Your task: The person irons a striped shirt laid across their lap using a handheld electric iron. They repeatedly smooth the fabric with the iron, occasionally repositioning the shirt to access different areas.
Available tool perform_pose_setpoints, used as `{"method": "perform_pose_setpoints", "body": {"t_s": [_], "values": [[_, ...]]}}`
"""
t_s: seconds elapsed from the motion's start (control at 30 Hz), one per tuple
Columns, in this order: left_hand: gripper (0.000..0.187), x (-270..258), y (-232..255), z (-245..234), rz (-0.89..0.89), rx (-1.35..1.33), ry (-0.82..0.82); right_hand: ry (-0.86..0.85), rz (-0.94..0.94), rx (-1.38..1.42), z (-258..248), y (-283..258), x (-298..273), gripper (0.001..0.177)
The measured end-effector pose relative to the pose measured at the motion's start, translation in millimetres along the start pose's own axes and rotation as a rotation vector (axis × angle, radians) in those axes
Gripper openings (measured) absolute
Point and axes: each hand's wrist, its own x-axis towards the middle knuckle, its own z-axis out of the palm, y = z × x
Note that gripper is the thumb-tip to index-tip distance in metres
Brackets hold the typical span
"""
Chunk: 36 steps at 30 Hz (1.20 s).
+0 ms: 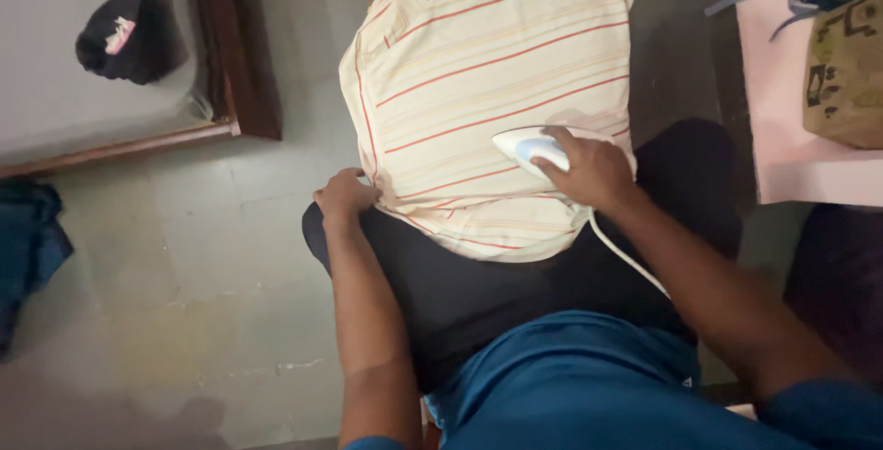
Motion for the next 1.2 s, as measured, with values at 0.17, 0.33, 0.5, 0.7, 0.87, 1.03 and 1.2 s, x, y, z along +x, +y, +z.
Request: {"method": "perform_pose_setpoints", "body": {"t_s": [0.17,0.33,0.5,0.7,0.87,1.03,1.2], "values": [[0.057,-2.8,1.3,-9.2,-0.028,0.03,-0.054,-0.046,-0.319,0.053,20.4,-34.4,3.3,0.045],[0.052,-6.7,2.3,-5.8,-0.025,-0.01,-0.025,-0.147,-0.571,-0.064,41.2,-72.2,45.1,0.04],[0.044,-8.7,2.8,-1.5,0.021,0.031,0.006,-0.116,-0.364,-0.14,41.4,-100.5,130.1,0.041],[0.039,-11.4,6.7,-1.7,0.01,0.043,0.017,-0.032,-0.195,-0.033,34.9,-122.3,198.0,0.035],[0.038,-12.5,8.1,-2.3,0.008,0.03,0.032,-0.141,-0.303,-0.11,55.9,-135.1,141.2,0.043],[0.041,-11.1,4.5,-1.1,-0.012,0.005,0.028,-0.273,-0.283,-0.074,40.9,-96.6,62.4,0.046],[0.043,-7.9,8.0,-1.6,-0.008,0.018,0.01,-0.149,-0.313,-0.141,26.5,-55.9,4.4,0.048]]}}
